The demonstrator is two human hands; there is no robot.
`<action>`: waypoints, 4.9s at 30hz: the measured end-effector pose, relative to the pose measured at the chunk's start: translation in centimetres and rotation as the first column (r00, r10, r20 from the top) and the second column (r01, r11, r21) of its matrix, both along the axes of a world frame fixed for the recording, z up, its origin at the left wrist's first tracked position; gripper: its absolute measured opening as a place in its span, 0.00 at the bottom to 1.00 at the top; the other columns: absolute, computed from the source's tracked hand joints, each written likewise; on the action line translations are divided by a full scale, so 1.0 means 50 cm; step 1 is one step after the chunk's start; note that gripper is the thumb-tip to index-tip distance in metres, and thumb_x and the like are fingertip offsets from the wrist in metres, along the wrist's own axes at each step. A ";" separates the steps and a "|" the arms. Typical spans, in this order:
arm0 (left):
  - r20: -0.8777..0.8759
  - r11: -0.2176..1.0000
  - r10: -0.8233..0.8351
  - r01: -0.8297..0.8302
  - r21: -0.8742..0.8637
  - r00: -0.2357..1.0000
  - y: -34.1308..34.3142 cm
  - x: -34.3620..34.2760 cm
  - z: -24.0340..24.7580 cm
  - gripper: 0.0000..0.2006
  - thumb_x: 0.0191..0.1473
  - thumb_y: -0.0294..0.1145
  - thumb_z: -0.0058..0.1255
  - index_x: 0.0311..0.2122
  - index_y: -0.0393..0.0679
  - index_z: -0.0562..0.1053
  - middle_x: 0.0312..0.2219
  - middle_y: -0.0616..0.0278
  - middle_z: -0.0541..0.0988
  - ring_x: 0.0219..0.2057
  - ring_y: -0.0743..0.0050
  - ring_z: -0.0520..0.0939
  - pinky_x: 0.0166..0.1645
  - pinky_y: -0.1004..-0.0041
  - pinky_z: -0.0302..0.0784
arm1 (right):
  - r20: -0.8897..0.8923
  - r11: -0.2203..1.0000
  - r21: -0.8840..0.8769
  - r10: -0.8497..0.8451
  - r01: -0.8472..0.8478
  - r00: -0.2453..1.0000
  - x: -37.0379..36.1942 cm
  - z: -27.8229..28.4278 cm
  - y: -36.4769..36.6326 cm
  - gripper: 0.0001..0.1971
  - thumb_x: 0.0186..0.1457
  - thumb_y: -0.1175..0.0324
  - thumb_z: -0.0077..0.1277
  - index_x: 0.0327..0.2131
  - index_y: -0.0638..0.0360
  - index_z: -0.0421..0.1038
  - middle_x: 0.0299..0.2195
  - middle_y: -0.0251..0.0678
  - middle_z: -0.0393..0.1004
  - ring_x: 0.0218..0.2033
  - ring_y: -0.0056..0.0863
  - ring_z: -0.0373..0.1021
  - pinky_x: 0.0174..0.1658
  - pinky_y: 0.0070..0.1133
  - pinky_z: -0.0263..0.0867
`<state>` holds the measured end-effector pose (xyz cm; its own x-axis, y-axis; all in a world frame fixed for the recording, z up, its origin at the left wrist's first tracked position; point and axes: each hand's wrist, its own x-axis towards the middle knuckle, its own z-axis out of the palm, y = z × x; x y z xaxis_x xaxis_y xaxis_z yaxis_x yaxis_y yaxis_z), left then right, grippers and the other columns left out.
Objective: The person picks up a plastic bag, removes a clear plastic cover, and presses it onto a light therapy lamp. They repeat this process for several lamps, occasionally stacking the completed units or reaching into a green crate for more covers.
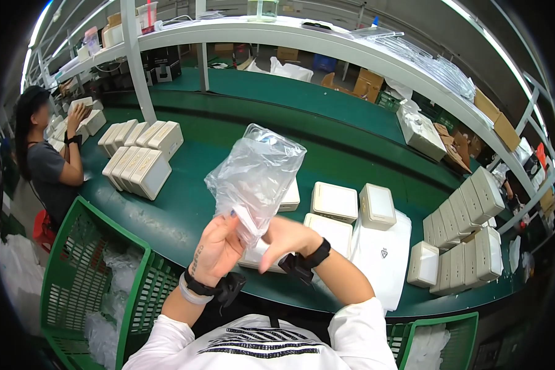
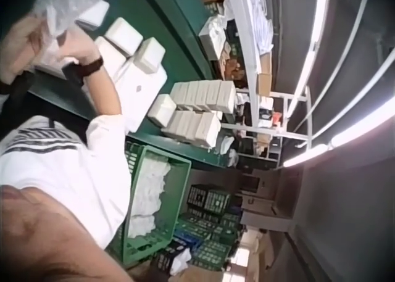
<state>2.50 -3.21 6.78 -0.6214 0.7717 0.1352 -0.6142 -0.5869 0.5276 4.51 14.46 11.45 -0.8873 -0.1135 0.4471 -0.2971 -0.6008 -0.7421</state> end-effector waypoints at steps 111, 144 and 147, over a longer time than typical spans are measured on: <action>-0.822 0.758 -0.564 -0.445 -0.476 -0.082 -0.140 -0.016 -0.160 0.07 0.31 0.28 0.53 0.14 0.34 0.74 0.59 0.29 0.54 0.64 0.37 0.53 0.64 0.52 0.50 | -0.036 -0.185 0.983 -0.158 0.006 0.987 0.055 -0.184 -0.026 0.58 0.33 0.59 0.70 0.63 0.63 0.42 0.62 0.56 0.50 0.63 0.53 0.49 0.63 0.39 0.48; -0.785 0.732 -0.590 -0.537 -0.421 -0.190 -0.158 0.072 -0.094 0.09 0.31 0.32 0.65 0.19 0.39 0.79 0.59 0.41 0.61 0.60 0.44 0.63 0.63 0.51 0.50 | -0.218 -0.313 0.942 -0.292 0.122 0.931 0.135 -0.237 -0.023 0.55 0.26 0.57 0.68 0.62 0.57 0.51 0.54 0.62 0.55 0.58 0.58 0.51 0.57 0.49 0.46; -0.864 0.840 -0.504 -0.220 -0.495 0.021 -0.197 0.072 -0.103 0.08 0.33 0.30 0.64 0.24 0.40 0.81 0.50 0.41 0.72 0.49 0.48 0.76 0.53 0.60 0.66 | -0.452 -0.205 0.892 -0.393 0.403 0.801 0.188 -0.186 -0.026 0.51 0.24 0.59 0.66 0.58 0.56 0.56 0.49 0.59 0.59 0.53 0.54 0.55 0.53 0.46 0.50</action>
